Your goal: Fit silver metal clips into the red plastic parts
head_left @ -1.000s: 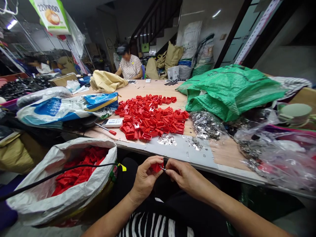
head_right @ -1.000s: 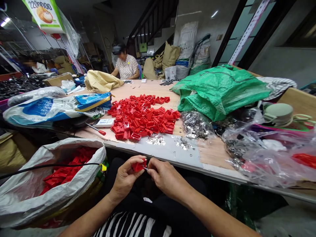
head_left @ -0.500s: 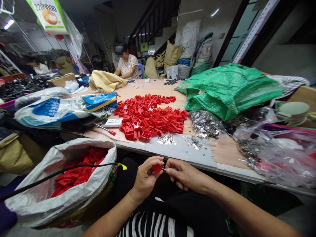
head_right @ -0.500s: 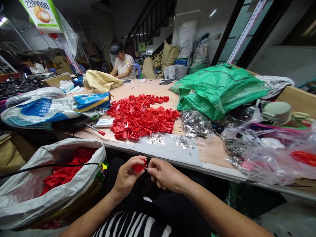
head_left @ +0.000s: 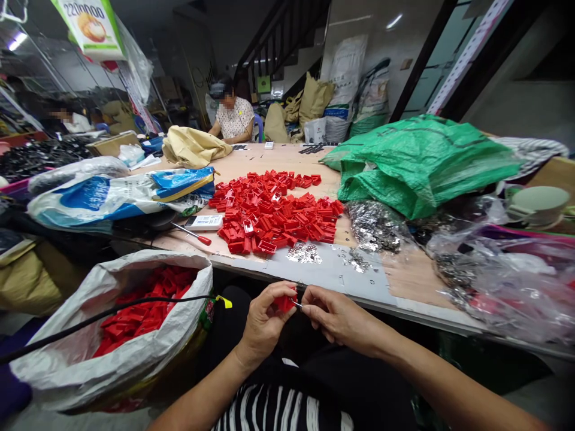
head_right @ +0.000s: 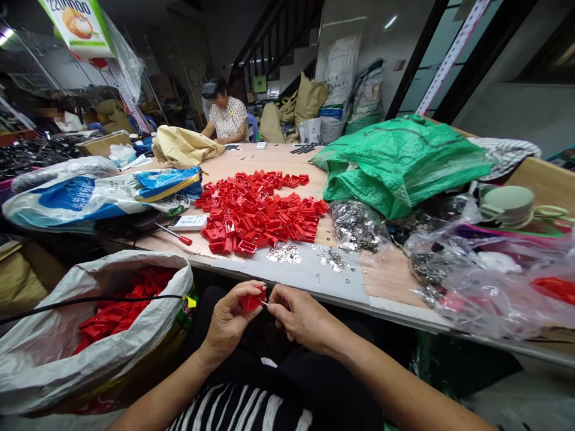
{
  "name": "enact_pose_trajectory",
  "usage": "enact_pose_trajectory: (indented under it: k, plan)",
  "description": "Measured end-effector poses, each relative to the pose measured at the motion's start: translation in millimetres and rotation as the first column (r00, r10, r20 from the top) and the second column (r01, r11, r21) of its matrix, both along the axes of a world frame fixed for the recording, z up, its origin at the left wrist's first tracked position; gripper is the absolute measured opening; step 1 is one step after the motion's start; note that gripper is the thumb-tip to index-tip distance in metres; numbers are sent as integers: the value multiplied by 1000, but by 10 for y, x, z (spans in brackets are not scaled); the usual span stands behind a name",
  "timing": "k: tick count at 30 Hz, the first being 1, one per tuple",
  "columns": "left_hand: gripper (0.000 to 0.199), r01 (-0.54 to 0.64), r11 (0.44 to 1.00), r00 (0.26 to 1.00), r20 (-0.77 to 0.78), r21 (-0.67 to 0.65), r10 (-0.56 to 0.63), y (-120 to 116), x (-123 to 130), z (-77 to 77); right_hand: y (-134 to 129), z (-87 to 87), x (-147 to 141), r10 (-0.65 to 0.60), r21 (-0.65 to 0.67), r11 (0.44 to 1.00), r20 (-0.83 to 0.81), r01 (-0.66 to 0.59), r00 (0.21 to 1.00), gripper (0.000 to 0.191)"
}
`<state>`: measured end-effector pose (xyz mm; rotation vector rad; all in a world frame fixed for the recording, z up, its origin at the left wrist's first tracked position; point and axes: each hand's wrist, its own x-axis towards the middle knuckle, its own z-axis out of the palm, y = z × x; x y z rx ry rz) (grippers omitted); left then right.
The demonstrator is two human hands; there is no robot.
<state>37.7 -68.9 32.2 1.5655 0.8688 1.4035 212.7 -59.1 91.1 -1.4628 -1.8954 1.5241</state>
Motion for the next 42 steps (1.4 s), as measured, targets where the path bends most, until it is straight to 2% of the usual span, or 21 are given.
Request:
enact_pose_trajectory:
  k: [11, 14, 17, 20, 24, 30, 42]
  plan:
    - [21, 20, 1000, 1000, -15, 17, -20, -15, 1, -8, 8, -14, 24, 39, 46, 998, 66, -42, 997, 11]
    - [23, 21, 999, 999, -36, 27, -20, -29, 1, -17, 0, 15, 41, 63, 183, 979, 139, -89, 988, 10]
    - [26, 23, 999, 998, -65, 31, -21, -42, 1, -33, -17, 30, 49, 71, 330, 933, 230, -147, 971, 9]
    - [29, 31, 999, 997, -73, 21, -29, -43, 2, -53, -34, 28, 41, 58, 375, 909, 316, -181, 947, 8]
    - [30, 37, 999, 998, -56, 13, -36, -33, 5, -76, -48, 65, 30, 51, 366, 912, 350, -187, 935, 8]
    - [29, 36, 999, 998, -50, 31, -34, -16, 2, -81, -41, 134, 53, 86, 321, 933, 235, -161, 968, 12]
    - [28, 43, 997, 998, -48, 66, -40, -40, -10, -63, 17, -18, 55, 77, 192, 976, 141, -103, 987, 12]
